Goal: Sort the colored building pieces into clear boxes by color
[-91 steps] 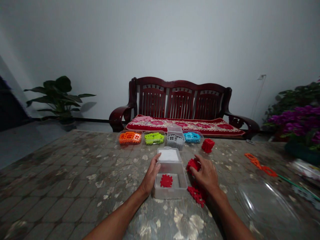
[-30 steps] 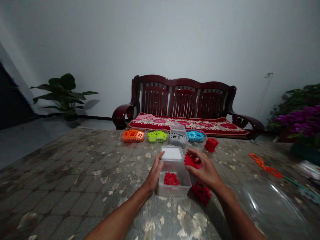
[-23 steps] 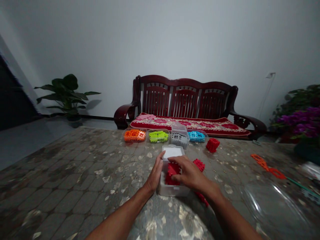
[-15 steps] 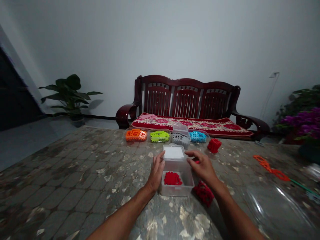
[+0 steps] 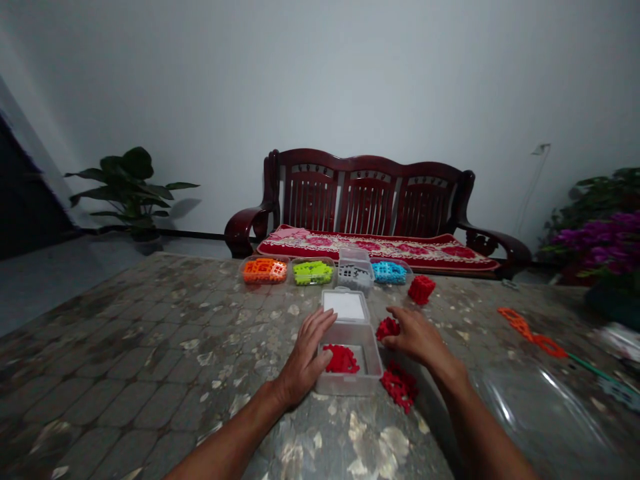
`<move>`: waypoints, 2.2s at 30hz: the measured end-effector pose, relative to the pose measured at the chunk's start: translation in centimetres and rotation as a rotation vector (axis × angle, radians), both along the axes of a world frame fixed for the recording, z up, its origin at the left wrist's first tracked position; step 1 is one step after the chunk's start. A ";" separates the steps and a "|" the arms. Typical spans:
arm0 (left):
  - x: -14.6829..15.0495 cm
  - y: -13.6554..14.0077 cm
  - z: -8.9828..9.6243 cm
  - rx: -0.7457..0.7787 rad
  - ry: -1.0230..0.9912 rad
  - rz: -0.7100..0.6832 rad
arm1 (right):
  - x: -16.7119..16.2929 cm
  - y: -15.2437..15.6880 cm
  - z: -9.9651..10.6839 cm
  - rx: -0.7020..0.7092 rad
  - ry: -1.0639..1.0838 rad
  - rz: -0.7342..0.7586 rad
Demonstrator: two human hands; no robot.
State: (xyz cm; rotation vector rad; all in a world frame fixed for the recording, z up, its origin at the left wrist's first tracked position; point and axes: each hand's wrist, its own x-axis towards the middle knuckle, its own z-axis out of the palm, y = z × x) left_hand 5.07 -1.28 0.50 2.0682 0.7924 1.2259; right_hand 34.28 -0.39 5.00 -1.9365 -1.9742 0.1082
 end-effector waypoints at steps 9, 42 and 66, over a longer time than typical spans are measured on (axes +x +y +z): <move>-0.3 -0.3 1.1 0.058 0.083 -0.002 | 0.1 0.0 0.1 -0.098 -0.091 -0.036; -0.5 0.7 0.8 0.082 0.225 0.111 | 1.6 0.8 1.5 -0.171 0.298 0.032; 1.9 0.9 0.2 -0.094 0.103 0.105 | -6.6 -2.7 3.6 0.182 0.348 0.206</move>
